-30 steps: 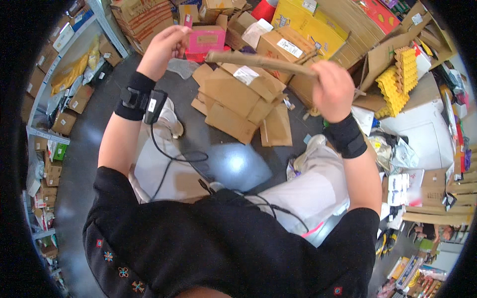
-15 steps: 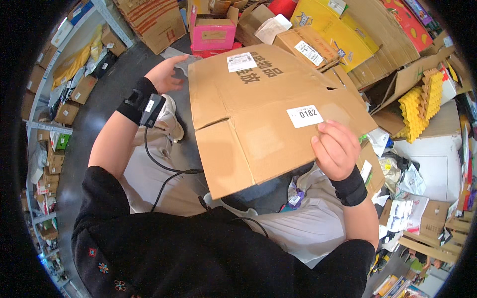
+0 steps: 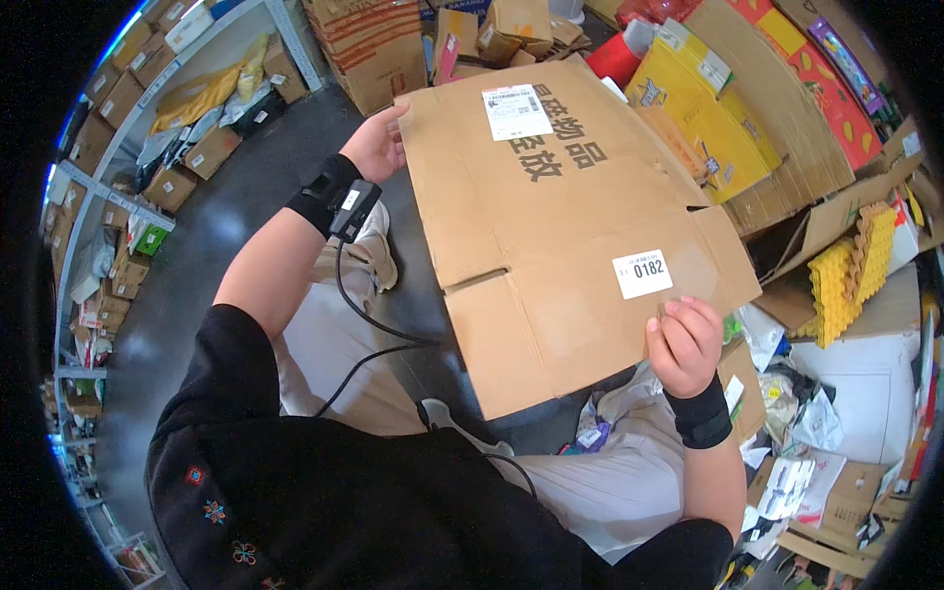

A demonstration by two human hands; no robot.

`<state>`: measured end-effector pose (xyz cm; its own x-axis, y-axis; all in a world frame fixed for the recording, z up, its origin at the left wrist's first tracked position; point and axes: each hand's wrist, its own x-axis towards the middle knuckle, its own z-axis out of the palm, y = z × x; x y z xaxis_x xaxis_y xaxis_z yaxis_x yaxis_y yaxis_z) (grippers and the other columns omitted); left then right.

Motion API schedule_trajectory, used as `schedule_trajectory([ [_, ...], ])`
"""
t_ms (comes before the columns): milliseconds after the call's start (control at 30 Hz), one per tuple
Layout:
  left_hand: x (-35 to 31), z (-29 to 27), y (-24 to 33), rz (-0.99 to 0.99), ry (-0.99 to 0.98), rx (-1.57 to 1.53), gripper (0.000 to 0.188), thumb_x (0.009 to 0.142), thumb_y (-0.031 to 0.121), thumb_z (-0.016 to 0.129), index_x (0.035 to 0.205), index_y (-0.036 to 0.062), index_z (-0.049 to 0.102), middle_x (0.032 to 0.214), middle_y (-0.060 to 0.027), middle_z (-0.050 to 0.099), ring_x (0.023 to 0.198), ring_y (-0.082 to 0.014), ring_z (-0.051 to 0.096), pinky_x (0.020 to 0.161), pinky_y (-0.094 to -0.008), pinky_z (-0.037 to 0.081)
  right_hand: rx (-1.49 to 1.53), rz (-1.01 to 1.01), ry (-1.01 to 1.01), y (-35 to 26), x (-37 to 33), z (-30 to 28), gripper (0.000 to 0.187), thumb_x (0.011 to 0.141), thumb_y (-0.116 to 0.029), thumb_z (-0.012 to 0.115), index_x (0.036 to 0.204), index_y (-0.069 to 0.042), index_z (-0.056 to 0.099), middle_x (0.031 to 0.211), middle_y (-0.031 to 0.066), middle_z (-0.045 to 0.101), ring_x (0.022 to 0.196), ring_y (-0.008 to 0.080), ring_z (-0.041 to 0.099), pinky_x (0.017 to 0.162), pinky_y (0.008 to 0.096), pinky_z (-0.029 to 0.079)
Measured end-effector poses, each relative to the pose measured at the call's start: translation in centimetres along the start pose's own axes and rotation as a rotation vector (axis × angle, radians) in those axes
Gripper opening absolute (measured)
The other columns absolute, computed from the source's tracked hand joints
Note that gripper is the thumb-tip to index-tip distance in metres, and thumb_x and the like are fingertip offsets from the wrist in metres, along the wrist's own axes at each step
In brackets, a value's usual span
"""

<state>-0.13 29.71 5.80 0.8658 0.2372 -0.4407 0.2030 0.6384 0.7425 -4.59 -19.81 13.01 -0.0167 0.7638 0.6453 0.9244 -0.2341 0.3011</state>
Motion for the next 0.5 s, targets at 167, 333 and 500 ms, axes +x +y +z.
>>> schedule_trajectory([
  [167,-0.5,-1.3,0.7,0.066,-0.183,-0.082,0.04,0.101,0.018,0.058,0.138,0.0043,0.051,0.134,-0.0116,0.062,0.122,-0.0241,0.061,0.107,-0.0396,0.047,-0.091,-0.021,-0.073,0.3,-0.5,0.8,0.02,0.074,0.0,0.075,0.089,-0.008,0.064,0.1,0.0051,0.062,0.102,0.0248,0.061,0.086,0.0433,0.054],
  [333,-0.9,-1.9,1.6,0.254,-0.255,-0.125,0.041,0.097,0.004,0.057,0.137,0.004,0.048,0.133,-0.0122,0.061,0.123,-0.029,0.061,0.106,-0.0466,0.048,-0.23,0.213,-0.067,1.1,-2.5,3.6,0.033,0.074,-0.007,0.076,0.105,-0.01,0.065,0.112,0.0067,0.062,0.115,0.0271,0.057,0.101,0.0478,0.043],
  [500,-2.3,-0.4,2.0,0.313,-0.156,-0.144,0.042,0.098,0.008,0.058,0.139,0.0028,0.048,0.135,-0.0143,0.06,0.125,-0.0282,0.059,0.11,-0.0441,0.046,-0.05,1.102,0.12,2.3,-4.9,7.4,0.076,0.08,-0.014,0.081,0.141,0.0,0.038,0.148,0.0217,0.038,0.13,0.039,0.046,0.108,0.0482,0.039],
])
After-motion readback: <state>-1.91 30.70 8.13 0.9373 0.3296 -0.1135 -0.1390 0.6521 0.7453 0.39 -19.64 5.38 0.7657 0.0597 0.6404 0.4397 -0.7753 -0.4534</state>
